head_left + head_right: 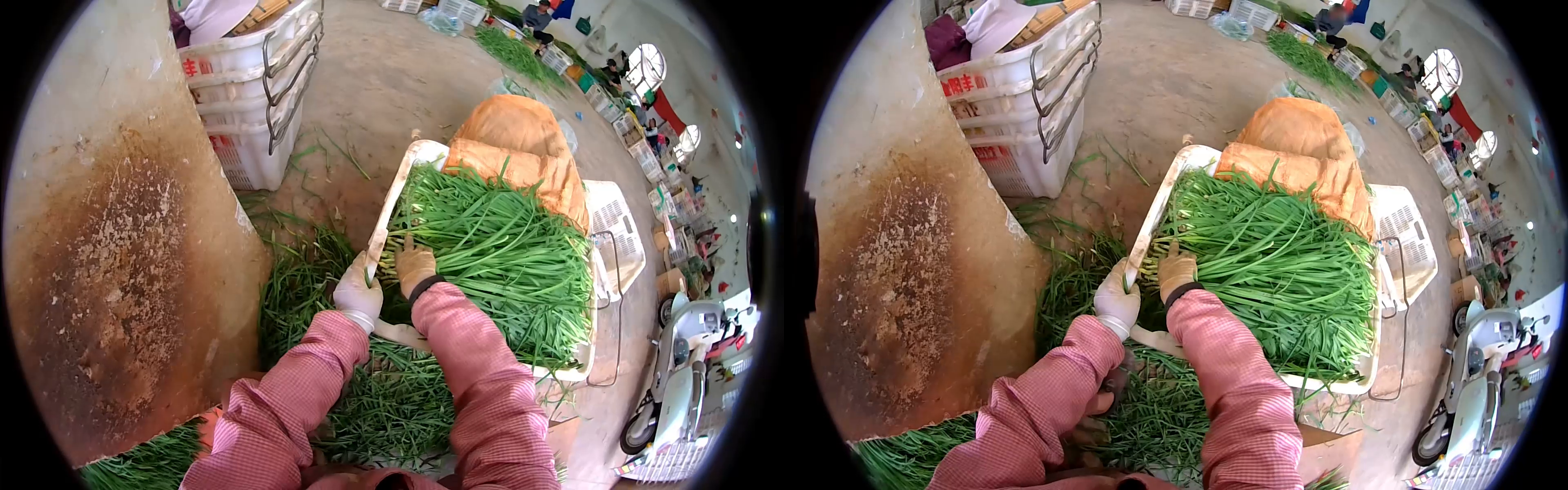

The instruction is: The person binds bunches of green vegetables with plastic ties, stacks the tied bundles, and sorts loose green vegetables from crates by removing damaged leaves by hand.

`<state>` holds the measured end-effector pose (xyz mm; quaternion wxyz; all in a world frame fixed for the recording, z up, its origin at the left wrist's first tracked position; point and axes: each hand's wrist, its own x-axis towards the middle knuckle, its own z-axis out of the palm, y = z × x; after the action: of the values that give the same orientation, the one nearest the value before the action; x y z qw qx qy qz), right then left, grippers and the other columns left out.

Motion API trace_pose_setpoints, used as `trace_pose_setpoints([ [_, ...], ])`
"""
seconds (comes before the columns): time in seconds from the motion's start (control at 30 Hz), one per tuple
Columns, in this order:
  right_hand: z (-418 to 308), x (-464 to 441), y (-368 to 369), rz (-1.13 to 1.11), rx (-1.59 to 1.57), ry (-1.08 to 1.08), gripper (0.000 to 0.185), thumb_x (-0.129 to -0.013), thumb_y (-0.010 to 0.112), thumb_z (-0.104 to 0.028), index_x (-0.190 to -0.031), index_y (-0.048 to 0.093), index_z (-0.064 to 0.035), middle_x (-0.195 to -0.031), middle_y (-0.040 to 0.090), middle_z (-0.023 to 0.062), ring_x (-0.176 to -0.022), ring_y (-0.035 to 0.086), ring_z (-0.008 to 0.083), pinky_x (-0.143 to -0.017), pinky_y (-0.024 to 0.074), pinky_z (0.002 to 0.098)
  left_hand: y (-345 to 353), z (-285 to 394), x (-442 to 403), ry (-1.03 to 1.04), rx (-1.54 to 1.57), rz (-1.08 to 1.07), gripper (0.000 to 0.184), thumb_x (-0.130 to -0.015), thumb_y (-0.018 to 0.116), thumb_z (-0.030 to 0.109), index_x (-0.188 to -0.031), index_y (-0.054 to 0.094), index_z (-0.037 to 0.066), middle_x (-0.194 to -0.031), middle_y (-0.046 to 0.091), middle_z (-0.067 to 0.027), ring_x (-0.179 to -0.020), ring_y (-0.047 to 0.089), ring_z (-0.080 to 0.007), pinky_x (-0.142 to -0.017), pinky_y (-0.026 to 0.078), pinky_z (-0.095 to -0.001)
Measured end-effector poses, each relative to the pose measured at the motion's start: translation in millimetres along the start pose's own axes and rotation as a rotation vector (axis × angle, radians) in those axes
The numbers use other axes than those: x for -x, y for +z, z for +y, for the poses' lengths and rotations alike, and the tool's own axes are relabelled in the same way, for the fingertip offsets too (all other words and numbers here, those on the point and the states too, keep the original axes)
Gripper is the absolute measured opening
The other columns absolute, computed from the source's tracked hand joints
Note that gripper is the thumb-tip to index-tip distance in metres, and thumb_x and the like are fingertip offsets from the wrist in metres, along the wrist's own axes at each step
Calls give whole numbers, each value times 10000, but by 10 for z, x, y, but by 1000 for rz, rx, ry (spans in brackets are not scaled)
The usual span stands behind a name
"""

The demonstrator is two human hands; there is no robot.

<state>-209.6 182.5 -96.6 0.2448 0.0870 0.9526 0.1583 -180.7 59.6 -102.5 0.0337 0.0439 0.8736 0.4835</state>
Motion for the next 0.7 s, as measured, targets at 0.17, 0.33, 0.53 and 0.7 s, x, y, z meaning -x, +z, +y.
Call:
trace_pose_setpoints([
  [0.17,-16,152,18,225,-49,90,573,-788,512,-113,-1308,279,-168,-1002,535,61,-914,548,225,-753,421,375,-28,27,-3,-21,-30,-25,493,-724,552,92,-1205,441,94,-1045,554,-169,-947,542,-317,-836,430,-366],
  [0.33,316,534,28,325,-155,-20,797,-659,654,-174,-1328,222,-160,-1043,559,68,-909,552,201,-790,405,392,4,13,-22,-15,-109,-18,498,-725,557,110,-1209,438,89,-1046,551,-171,-933,544,-319,-834,430,-358],
  [0.53,930,889,-227,318,-717,106,1045,-584,737,-204,-1376,57,-149,-991,584,90,-867,566,211,-746,453,277,32,76,11,254,-402,338,569,-729,607,215,-1227,379,61,-1121,494,-116,-1034,483,-225,-880,381,-390],
  [0.7,1124,858,-28,444,-1369,-196,670,-813,486,-38,-1368,158,-221,-1083,534,22,-892,525,143,-833,441,312,260,477,41,-81,1047,66,532,-863,470,307,-1293,280,56,-1291,320,-100,-1176,355,-196,-962,294,-290],
])
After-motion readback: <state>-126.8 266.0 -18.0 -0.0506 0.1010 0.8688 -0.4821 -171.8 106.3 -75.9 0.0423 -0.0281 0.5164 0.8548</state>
